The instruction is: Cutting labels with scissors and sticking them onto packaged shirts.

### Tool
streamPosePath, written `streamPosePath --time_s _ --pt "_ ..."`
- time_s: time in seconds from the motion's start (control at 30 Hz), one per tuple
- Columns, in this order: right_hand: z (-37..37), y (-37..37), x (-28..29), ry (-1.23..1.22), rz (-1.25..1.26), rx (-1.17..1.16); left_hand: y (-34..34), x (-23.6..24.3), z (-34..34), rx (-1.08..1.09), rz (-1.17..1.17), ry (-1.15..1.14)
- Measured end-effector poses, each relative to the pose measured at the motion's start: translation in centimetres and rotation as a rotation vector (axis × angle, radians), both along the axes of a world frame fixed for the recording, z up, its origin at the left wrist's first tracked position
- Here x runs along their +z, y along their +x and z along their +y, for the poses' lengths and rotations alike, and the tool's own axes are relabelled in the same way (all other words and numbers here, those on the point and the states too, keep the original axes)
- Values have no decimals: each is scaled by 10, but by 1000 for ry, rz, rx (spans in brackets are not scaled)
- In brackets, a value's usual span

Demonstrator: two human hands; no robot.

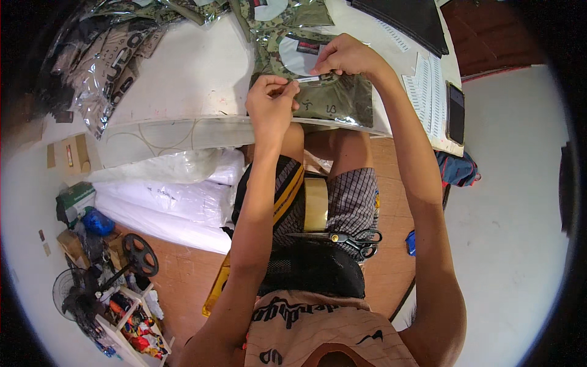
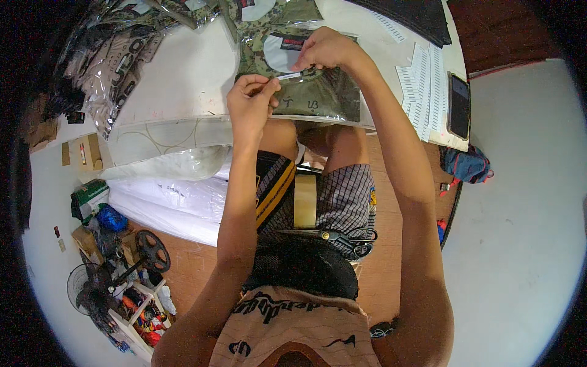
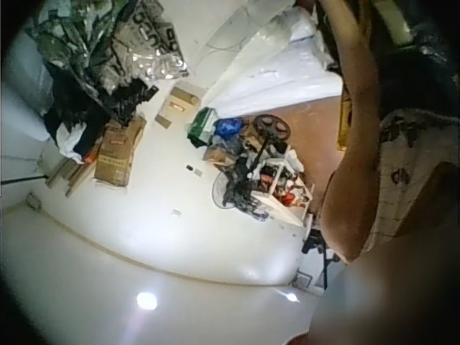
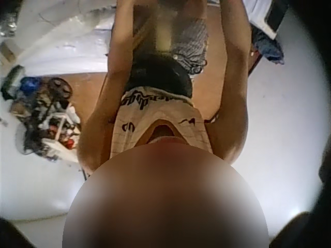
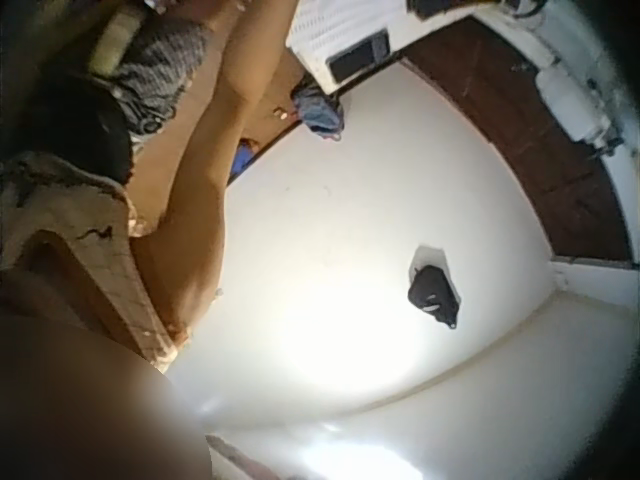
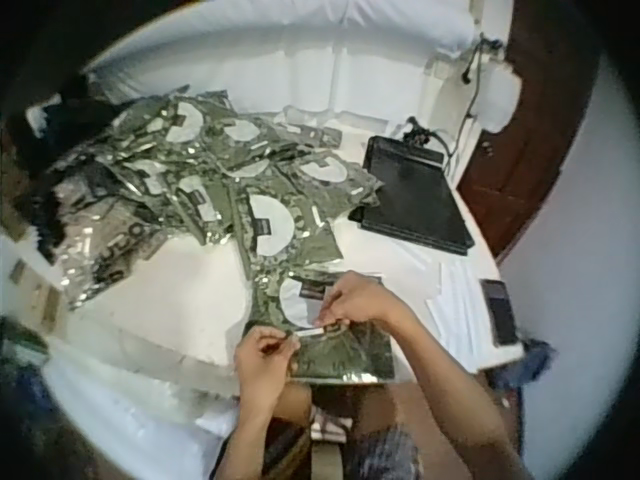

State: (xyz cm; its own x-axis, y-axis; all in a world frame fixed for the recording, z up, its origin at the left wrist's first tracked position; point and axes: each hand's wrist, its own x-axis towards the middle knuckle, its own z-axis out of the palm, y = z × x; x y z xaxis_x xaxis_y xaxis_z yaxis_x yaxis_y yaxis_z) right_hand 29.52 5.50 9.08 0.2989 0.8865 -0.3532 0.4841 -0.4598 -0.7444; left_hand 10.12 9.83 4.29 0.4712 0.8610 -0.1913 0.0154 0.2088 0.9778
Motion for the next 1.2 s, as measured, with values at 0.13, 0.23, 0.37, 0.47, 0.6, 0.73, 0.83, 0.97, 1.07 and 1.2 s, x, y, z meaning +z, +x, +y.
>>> streamPosePath --time_s 0.13,0.23,0.37,0.47,0.6,0.73,0.83,0.97,1.07,1.2 --pt "-2 3 -9 24 -4 8 -1 2 6 -44 6 -77" --pt "-3 -1 -5 50 -26 18 -1 3 11 -69 31 -76" --pt "-14 -10 6 75 104 -52 -2 3 10 -95 3 -51" --pt "-26 -6 9 94 140 -93 -3 9 0 -115 -98 -63" --pt "-36 -12 14 147 144 -99 -5 13 -6 -93 -117 82" --pt "-46 -13 20 211 237 -134 -7 19 -12 -38 -115 327" --pt "-53 -15 22 171 225 -141 -12 15 -11 -97 -93 329" --pt "-57 -16 11 58 220 -144 -16 15 -13 -175 158 318" --pt "-57 -21 4 23 201 -147 -17 0 -8 -181 182 396" --pt "-58 -25 -4 31 175 -198 -18 2 -9 -208 246 405"
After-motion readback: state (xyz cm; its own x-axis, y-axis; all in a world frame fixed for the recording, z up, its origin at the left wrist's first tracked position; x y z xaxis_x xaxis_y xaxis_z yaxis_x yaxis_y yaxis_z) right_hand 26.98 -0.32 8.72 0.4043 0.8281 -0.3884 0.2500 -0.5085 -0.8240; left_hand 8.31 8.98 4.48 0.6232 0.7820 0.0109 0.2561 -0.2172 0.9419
